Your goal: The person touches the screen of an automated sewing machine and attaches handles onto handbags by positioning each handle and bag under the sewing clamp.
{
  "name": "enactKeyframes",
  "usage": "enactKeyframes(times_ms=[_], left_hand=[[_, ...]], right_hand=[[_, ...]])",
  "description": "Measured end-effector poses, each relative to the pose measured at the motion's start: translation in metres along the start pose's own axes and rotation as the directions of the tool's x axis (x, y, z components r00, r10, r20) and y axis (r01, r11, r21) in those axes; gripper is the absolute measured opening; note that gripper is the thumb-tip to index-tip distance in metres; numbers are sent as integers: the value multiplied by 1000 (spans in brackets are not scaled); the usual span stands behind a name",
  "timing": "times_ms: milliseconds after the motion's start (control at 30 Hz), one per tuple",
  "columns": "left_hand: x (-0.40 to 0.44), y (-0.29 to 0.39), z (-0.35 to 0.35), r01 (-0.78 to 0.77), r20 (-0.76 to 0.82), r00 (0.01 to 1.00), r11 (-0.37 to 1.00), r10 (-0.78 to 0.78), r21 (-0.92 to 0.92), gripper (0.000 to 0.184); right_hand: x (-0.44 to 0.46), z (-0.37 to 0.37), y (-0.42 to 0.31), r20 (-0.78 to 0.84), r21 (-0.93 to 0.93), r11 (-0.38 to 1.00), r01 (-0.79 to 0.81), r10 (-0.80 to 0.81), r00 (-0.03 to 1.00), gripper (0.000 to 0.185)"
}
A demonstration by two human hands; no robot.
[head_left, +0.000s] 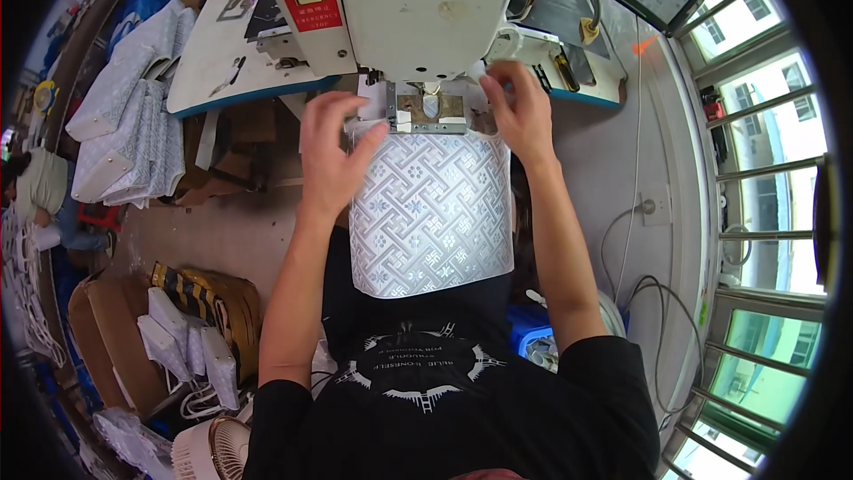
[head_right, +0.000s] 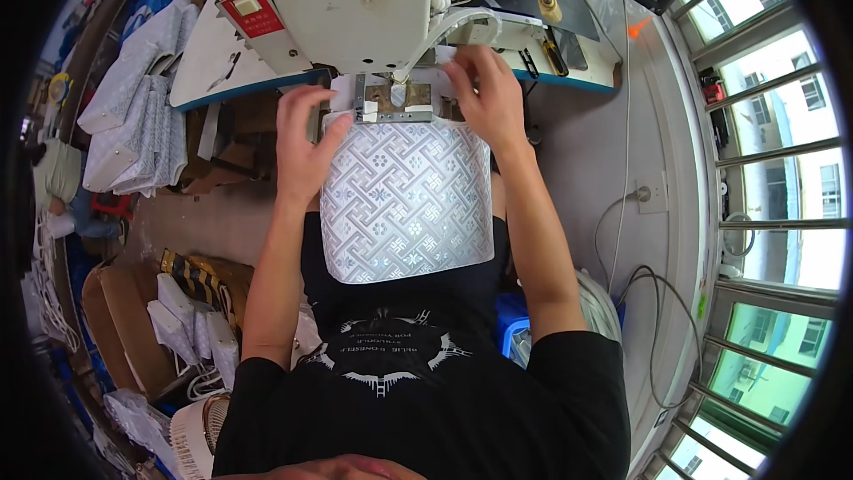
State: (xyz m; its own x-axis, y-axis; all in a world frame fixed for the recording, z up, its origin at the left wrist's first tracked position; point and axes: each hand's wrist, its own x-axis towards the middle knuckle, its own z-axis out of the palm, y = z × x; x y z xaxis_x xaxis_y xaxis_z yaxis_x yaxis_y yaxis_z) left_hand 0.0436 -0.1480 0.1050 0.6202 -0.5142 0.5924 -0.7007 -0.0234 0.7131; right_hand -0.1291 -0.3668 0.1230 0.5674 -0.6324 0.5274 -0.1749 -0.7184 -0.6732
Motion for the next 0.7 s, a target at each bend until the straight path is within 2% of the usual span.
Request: enactKeyframes(times_ms=[33,100,167,300,400,433,533,700], left_hand=[[2,9,-2,-74,128,990,995,66,64,32],[6,22,-2,-244,383,908,957,168,158,40],[8,31,5,-268,397,902,942,171,201,40],[7,42,17,-312,438,886,893,151,324,41],[7,42,21,-339,450,881,858,146,386,41],[3,42,21,-319,460,880,868,122,381,41],[7,42,24,-290,453,886,881,99,375,42],[4,42,22,-309,453,884,873,116,378,43]], right_hand=[[7,2,-4,-5,3,1000,0,0,1000,18],[23,11,-13,102,30,999,-11,8,995,16],[33,18,-16,157,41,999,-8,1,988,16],[34,31,-9,90,183,983,-19,2,996,15],[31,29,-4,149,195,968,161,-191,970,16],[28,27,0,150,194,969,151,-181,972,16],[41,22,3,148,48,942,333,-337,930,15],[47,10,-7,263,95,906,413,-423,867,12]])
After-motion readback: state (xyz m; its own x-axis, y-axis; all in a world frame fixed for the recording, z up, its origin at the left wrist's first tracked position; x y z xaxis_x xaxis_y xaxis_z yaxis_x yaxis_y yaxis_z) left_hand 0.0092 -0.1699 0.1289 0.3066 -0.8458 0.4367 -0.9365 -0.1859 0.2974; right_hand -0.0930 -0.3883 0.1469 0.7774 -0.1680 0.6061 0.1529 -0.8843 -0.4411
